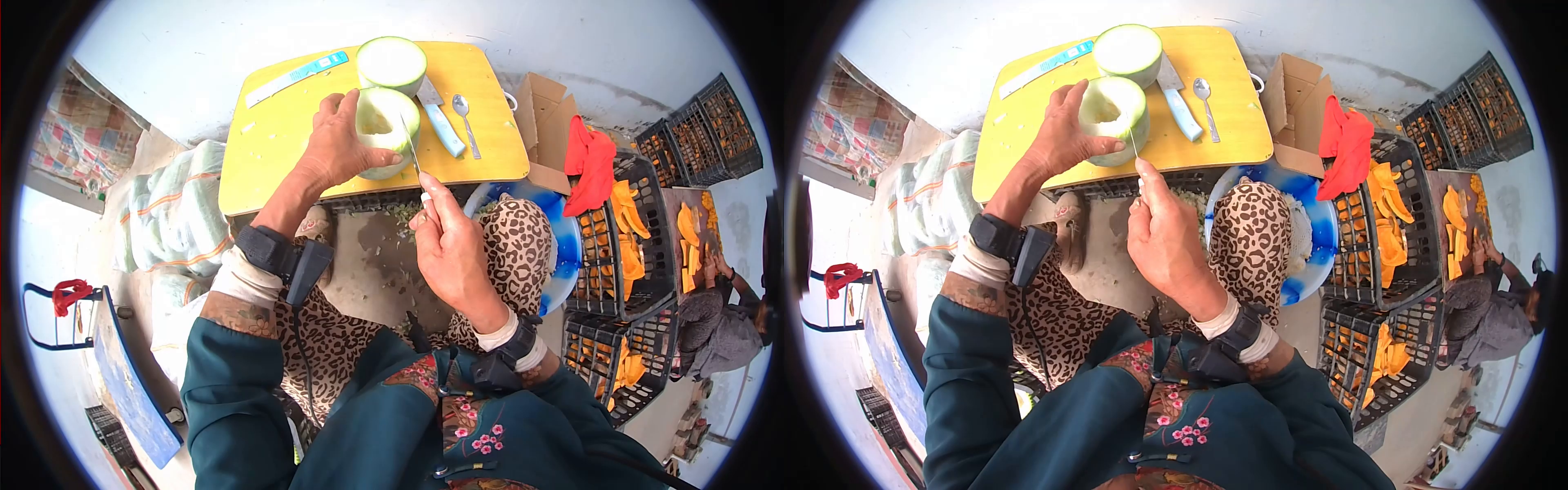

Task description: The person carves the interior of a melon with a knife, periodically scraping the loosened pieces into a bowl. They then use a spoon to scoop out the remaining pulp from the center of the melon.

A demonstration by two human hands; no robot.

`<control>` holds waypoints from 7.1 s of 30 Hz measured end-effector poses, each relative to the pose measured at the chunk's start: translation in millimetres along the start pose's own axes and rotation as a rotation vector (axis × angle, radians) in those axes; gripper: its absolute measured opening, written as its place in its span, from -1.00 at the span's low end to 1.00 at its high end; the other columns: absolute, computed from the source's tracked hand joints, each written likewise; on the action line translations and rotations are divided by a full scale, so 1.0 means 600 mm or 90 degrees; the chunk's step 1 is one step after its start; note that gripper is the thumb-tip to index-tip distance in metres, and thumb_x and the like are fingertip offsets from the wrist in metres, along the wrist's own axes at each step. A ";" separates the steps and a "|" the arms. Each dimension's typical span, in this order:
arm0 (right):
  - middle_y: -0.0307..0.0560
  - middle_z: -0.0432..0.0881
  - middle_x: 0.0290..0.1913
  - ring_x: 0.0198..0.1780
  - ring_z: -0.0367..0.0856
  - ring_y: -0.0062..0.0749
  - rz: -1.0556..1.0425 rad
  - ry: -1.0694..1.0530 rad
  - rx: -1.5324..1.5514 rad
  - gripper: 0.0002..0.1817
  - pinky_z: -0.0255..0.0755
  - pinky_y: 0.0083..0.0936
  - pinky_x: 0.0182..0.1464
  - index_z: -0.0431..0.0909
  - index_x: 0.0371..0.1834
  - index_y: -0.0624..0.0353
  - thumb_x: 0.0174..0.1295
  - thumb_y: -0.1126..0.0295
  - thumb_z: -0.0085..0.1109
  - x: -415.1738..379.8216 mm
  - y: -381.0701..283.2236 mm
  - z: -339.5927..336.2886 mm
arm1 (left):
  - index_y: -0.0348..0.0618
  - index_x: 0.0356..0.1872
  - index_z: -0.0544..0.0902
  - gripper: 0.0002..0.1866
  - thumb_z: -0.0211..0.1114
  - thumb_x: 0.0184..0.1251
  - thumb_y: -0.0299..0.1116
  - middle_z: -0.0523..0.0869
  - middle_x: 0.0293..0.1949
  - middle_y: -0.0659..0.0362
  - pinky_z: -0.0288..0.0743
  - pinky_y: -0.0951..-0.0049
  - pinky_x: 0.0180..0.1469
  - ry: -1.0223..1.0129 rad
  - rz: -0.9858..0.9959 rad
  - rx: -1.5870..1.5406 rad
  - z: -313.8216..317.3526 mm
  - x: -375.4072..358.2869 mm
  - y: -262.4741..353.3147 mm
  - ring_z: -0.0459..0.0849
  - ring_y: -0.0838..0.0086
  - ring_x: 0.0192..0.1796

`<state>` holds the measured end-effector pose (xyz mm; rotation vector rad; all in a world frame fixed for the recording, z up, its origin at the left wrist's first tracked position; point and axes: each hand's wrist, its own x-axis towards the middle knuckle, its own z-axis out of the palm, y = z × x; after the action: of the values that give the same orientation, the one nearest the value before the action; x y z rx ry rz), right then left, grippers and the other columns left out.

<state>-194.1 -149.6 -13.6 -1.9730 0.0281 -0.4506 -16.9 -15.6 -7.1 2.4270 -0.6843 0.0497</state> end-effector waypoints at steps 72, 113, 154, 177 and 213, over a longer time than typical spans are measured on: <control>0.28 0.61 -0.23 -0.24 0.69 -0.07 0.069 -0.011 0.060 -0.50 0.52 -0.33 -0.11 0.29 0.33 0.33 0.28 0.62 -0.03 0.000 0.002 0.004 | -0.41 0.41 0.16 0.24 0.65 -0.30 0.04 0.18 0.36 -0.20 0.27 0.17 0.43 -0.101 0.038 -0.071 -0.028 0.015 -0.010 0.22 -0.04 0.43; -0.22 0.56 -0.36 -0.44 0.43 -0.67 0.124 -0.088 0.259 -0.49 0.40 -0.67 -0.32 0.24 0.45 0.17 0.42 0.52 -0.12 -0.039 0.078 -0.001 | -0.27 0.42 0.21 0.15 0.64 -0.27 -0.05 0.22 0.33 -0.11 0.28 0.19 0.42 -0.097 0.091 -0.055 -0.017 0.027 -0.032 0.25 0.03 0.42; 0.10 0.64 -0.23 -0.30 0.66 -0.36 0.049 0.001 0.062 -0.50 0.54 -0.48 -0.14 0.31 0.34 0.32 0.30 0.64 -0.04 -0.039 0.016 -0.044 | -0.25 0.46 0.19 0.27 0.55 -0.25 0.31 0.17 0.42 -0.21 0.16 0.00 0.46 -0.114 0.052 0.016 -0.024 0.020 -0.003 0.10 -0.12 0.48; 0.23 0.63 -0.20 -0.24 0.71 -0.19 0.105 -0.068 0.105 -0.47 0.55 -0.38 -0.15 0.30 0.33 0.32 0.24 0.65 -0.06 -0.040 -0.001 -0.033 | -0.31 0.45 0.17 0.29 0.62 -0.30 0.22 0.18 0.41 -0.19 0.20 0.08 0.46 -0.126 0.050 0.033 -0.026 0.021 -0.001 0.14 -0.06 0.47; 0.30 0.57 -0.20 -0.21 0.60 0.05 -0.012 -0.020 -0.030 -0.44 0.49 -0.22 -0.12 0.26 0.33 0.46 0.18 0.70 -0.06 -0.002 -0.015 -0.002 | -0.28 0.42 0.23 0.25 0.69 -0.38 0.06 0.17 0.41 -0.22 0.20 0.10 0.47 -0.088 0.069 0.006 -0.017 0.014 0.004 0.15 -0.09 0.46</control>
<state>-197.5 -146.5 -5.4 -2.0274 0.0005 -0.4348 -9.5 -15.5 4.1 2.4179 -0.8786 -0.0729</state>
